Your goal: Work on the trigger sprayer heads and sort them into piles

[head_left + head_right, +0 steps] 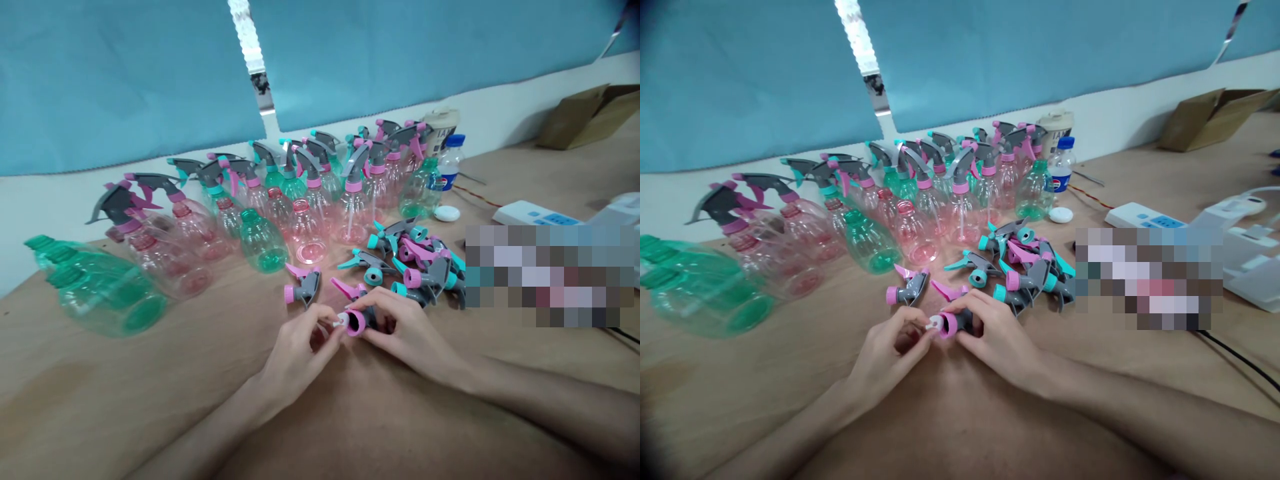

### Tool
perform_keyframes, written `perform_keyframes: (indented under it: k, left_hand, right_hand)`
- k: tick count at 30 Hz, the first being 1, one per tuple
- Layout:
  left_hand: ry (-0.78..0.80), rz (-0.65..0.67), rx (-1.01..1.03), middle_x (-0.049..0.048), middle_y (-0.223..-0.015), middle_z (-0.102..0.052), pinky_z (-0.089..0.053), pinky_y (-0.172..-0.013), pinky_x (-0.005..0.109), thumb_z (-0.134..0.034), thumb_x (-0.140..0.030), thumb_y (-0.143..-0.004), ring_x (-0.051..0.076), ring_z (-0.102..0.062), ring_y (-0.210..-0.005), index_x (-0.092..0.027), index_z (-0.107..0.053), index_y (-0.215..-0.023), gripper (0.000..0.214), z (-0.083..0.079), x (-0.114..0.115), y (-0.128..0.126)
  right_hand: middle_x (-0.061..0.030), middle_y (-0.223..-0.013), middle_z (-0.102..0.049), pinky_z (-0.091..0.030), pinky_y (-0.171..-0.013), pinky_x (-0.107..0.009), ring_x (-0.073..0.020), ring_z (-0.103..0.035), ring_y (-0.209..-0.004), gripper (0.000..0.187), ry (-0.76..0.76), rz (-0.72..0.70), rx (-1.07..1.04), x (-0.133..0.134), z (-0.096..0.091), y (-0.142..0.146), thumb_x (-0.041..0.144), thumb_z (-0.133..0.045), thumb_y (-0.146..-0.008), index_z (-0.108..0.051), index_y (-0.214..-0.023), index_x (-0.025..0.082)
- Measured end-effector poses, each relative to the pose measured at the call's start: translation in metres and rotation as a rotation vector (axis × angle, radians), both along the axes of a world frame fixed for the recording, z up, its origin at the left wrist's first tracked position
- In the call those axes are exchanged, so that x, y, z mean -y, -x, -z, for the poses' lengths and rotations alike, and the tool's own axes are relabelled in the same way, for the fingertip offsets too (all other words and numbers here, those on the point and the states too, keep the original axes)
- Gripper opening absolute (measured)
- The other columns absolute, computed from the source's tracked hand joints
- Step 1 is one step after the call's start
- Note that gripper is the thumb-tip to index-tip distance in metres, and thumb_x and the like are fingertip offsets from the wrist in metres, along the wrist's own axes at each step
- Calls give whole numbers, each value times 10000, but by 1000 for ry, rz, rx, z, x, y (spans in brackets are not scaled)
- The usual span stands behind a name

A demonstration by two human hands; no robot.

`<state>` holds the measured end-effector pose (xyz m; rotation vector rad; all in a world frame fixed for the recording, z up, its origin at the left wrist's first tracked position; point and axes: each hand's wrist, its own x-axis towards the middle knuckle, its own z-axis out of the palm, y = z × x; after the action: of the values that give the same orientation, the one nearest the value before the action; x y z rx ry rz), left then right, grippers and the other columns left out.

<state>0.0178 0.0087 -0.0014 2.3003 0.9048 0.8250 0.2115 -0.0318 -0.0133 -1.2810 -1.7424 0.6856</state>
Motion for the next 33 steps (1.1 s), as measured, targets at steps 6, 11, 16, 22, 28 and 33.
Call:
perform_keyframes:
  k: [6, 11, 16, 22, 28, 33]
  left_hand:
    - [-4, -35, 26, 1, -894, -672, -517, -595, 205, -521, -235, -920, 101, -617, -661, -213, -605, -1064, 168, -4, -2, 1]
    - [-73, -48, 69, 17, -865, -646, -504, -630, 220, -460, -178, -937, 131, -615, -762, -188, -603, -916, 145, -4, -4, 5]
    - [-161, -18, 82, 26, -823, -608, -483, -648, 238, -410, -148, -949, 132, -587, -729, -182, -565, -895, 168, -4, -1, 7]
    - [-280, 134, 116, 32, -782, -606, -468, -633, 237, -368, -100, -954, 140, -551, -733, -179, -596, -907, 246, -7, 1, 4]
    - [-275, 124, 110, 18, -781, -610, -461, -630, 238, -427, -117, -949, 134, -538, -711, -190, -601, -1049, 213, -3, 0, 3]
    - [-209, 79, 62, -1, -777, -605, -447, -575, 216, -457, -203, -952, 109, -539, -625, -193, -556, -1048, 139, -1, 4, 3]
  right_hand:
    - [12, -896, -594, -407, -547, -229, -85, -461, -569, 354, 31, 14, -10, 0, 0, 0, 27, -598, -739, -620, -1021, 239]
    - [6, -911, -609, -426, -574, -222, -102, -513, -660, 298, 41, -26, -45, 0, -3, 0, 35, -621, -744, -633, -964, 237]
    - [3, -910, -620, -447, -586, -217, -104, -535, -688, 234, 20, -54, -68, 1, -4, 0, 82, -642, -774, -634, -956, 230]
    - [-1, -884, -624, -468, -576, -221, -99, -542, -651, 170, -4, -93, -62, 1, 0, 1, 205, -654, -817, -639, -985, 224]
    - [-3, -854, -627, -457, -545, -211, -94, -533, -622, 201, -8, -114, -67, 3, 0, 1, 264, -666, -818, -641, -1010, 213]
    - [6, -786, -611, -436, -515, -203, -91, -519, -600, 205, -44, -124, -25, 3, -3, 2, 322, -654, -830, -657, -1003, 212]
